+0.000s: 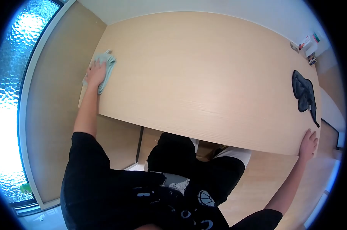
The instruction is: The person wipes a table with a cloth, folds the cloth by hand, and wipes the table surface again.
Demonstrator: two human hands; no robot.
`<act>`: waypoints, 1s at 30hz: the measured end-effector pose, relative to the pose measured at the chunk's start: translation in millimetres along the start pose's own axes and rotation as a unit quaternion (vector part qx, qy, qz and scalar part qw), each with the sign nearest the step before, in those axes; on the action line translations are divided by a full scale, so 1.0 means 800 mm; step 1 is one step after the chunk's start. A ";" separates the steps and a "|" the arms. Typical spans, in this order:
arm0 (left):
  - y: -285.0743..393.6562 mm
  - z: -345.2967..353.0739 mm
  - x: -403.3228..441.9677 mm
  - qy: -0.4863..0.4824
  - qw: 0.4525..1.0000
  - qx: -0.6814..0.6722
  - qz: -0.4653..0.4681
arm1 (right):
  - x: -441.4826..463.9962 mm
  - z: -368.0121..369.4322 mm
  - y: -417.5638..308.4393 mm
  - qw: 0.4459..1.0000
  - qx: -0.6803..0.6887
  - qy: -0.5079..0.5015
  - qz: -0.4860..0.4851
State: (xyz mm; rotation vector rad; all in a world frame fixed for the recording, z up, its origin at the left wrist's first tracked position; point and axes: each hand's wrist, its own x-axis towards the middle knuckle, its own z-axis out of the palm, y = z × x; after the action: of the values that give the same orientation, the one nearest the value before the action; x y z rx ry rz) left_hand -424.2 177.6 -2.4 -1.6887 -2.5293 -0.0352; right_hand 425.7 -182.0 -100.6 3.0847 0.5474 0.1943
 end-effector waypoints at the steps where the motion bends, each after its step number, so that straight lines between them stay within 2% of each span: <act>1: 0.025 0.000 0.001 -0.003 0.999 -0.002 0.035 | -0.001 -0.001 -0.001 1.000 -0.003 0.001 0.001; 8: 0.214 -0.008 -0.065 0.032 0.966 -0.059 0.250 | 0.000 -0.002 -0.005 1.000 0.002 -0.010 0.000; 12: 0.282 -0.003 -0.190 0.072 0.884 -0.086 0.455 | 0.012 0.003 0.001 1.000 0.000 -0.019 -0.006; 14: 0.274 -0.022 -0.260 0.035 0.816 -0.095 0.569 | 0.015 0.005 0.005 1.000 -0.003 -0.019 -0.012; 16: 0.237 -0.029 -0.300 0.027 0.755 -0.144 0.639 | 0.014 0.004 0.007 1.000 -0.005 -0.021 -0.015; 19: 0.166 -0.032 -0.304 0.011 0.800 -0.158 0.578 | 0.014 0.008 0.008 1.000 0.002 -0.007 -0.011; 21: 0.122 -0.030 -0.282 0.043 0.868 -0.089 0.486 | 0.017 0.011 0.010 1.000 0.005 -0.004 -0.014; 25: 0.035 -0.014 -0.169 0.055 0.953 -0.031 0.295 | 0.018 0.011 0.013 1.000 0.010 -0.007 -0.018; 30: -0.010 0.003 -0.018 0.048 0.993 -0.015 0.103 | 0.011 0.004 0.015 0.999 0.012 -0.008 -0.034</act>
State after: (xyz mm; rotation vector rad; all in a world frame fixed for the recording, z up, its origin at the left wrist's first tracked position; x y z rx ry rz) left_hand -426.1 161.9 -6.2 -1.9002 -2.2859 -0.1346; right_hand 438.7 -190.3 -102.7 3.0815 0.6581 0.1624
